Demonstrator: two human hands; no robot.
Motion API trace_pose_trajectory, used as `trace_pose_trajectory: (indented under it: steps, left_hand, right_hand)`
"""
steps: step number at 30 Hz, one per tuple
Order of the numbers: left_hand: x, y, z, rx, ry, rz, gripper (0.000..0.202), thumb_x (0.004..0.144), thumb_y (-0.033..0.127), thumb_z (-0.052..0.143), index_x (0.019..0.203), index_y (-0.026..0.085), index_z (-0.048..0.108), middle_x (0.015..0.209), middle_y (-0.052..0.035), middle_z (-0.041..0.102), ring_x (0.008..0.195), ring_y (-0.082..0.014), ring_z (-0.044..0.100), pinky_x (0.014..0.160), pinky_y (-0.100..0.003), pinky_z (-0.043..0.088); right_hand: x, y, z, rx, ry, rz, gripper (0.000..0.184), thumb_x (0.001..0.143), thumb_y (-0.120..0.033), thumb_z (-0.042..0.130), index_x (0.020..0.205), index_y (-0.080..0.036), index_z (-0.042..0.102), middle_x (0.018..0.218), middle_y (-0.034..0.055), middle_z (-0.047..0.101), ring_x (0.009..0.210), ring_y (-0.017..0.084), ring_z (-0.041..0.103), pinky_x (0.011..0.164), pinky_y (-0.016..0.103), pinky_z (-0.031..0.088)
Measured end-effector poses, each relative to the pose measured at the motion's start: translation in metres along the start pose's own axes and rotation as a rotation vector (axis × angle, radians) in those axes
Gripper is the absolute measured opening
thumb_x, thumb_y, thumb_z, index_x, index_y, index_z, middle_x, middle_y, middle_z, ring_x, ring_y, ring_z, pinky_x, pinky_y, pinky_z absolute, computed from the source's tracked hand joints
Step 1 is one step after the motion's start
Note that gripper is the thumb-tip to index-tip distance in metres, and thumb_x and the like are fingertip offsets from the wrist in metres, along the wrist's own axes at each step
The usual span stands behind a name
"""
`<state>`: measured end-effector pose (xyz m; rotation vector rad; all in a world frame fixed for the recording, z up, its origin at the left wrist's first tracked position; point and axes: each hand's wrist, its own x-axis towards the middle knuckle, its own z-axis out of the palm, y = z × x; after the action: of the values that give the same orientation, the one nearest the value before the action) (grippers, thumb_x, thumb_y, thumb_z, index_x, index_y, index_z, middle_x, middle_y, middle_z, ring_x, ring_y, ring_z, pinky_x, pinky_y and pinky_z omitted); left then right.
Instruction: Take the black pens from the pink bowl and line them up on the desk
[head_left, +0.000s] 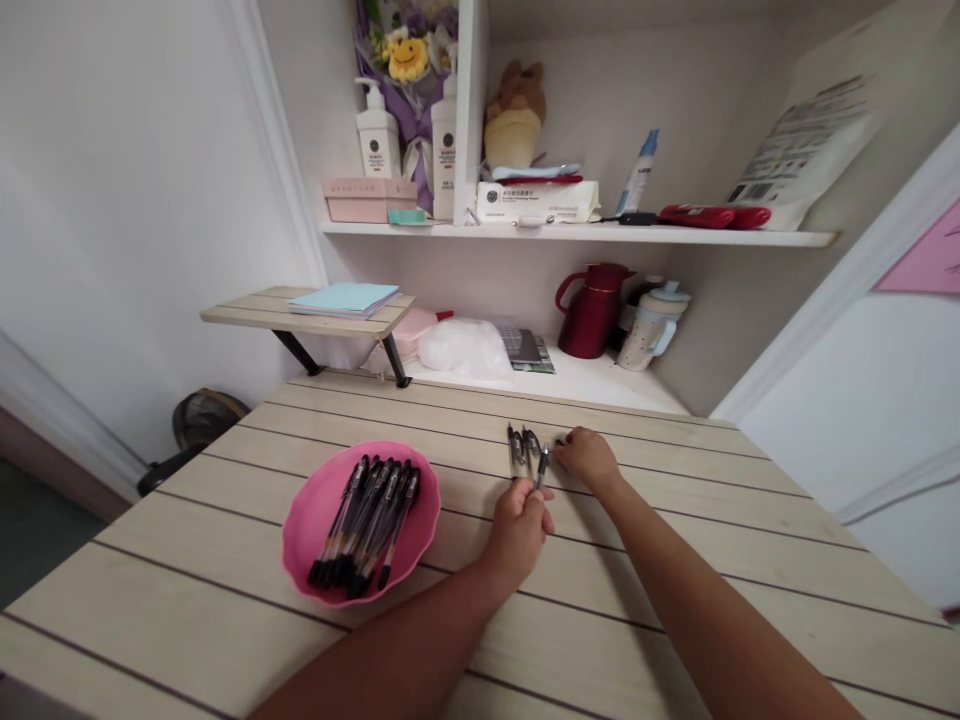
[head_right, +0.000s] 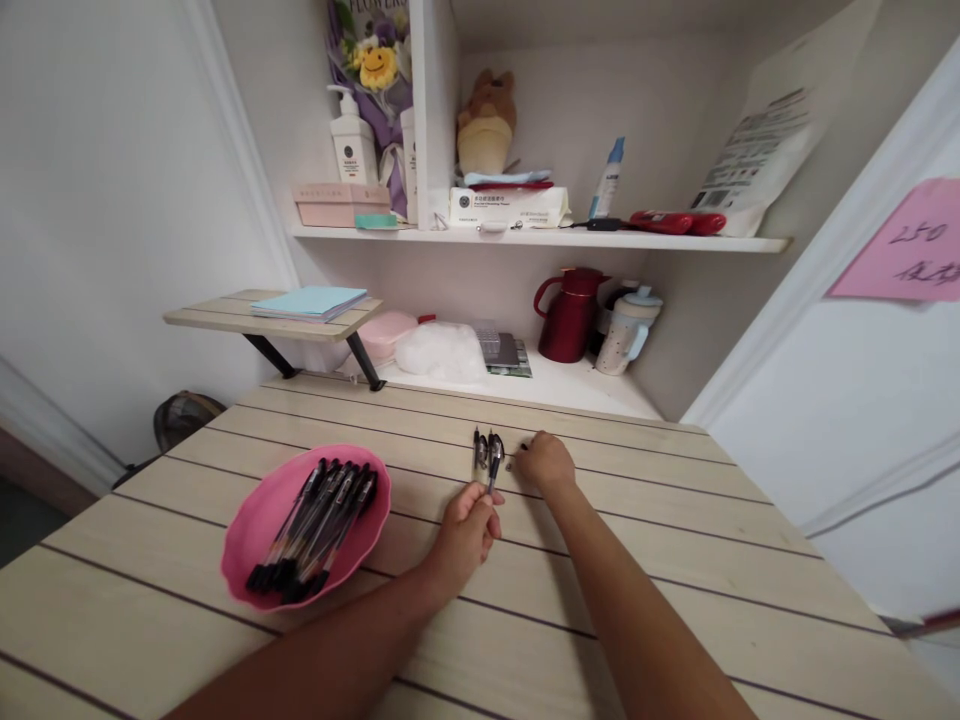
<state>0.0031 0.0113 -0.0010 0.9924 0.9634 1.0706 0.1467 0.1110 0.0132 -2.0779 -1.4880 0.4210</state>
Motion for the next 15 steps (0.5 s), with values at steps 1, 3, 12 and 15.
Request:
trace_pose_trajectory:
  steps: [1, 3, 12, 15]
  left_hand:
    - [0.000, -0.001, 0.000, 0.021, -0.005, 0.001, 0.024, 0.076, 0.034, 0.043, 0.085, 0.015, 0.053, 0.046, 0.0068, 0.043, 0.034, -0.0036, 0.025, 0.039, -0.018, 0.018]
    - [0.000, -0.001, 0.000, 0.080, -0.022, 0.007, 0.025, 0.076, 0.033, 0.043, 0.087, 0.014, 0.056, 0.046, 0.0066, 0.043, 0.035, -0.0041, 0.026, 0.040, -0.019, 0.019]
    - [-0.007, 0.002, 0.003, 0.308, -0.106, 0.096, 0.027, 0.077, 0.025, 0.041, 0.089, 0.011, 0.061, 0.049, 0.0044, 0.045, 0.045, -0.0068, 0.034, 0.047, -0.019, 0.027]
    - [-0.008, 0.002, 0.003, 0.341, -0.131, 0.133, 0.028, 0.078, 0.025, 0.040, 0.090, 0.011, 0.061, 0.051, 0.0037, 0.046, 0.048, -0.0076, 0.038, 0.049, -0.020, 0.030]
  right_hand:
    - [-0.002, 0.006, -0.003, 0.024, 0.003, 0.012, 0.013, 0.058, -0.026, 0.061, 0.066, -0.015, 0.061, 0.076, 0.0159, 0.066, 0.084, 0.027, 0.060, 0.064, 0.029, 0.040]
    - [-0.008, 0.019, -0.012, 0.089, 0.001, 0.038, 0.014, 0.061, -0.030, 0.060, 0.059, -0.017, 0.059, 0.065, 0.0122, 0.064, 0.075, 0.025, 0.061, 0.059, 0.028, 0.040]
    - [-0.060, 0.035, -0.046, 1.283, -0.127, -0.020, 0.028, 0.060, -0.040, 0.071, 0.074, -0.020, 0.057, 0.061, -0.0012, 0.054, 0.053, 0.010, 0.049, 0.046, 0.022, 0.039]
    - [-0.069, 0.023, -0.050, 1.331, -0.089, -0.046, 0.028, 0.059, -0.038, 0.072, 0.076, -0.020, 0.059, 0.066, -0.0012, 0.054, 0.055, 0.009, 0.050, 0.046, 0.021, 0.039]
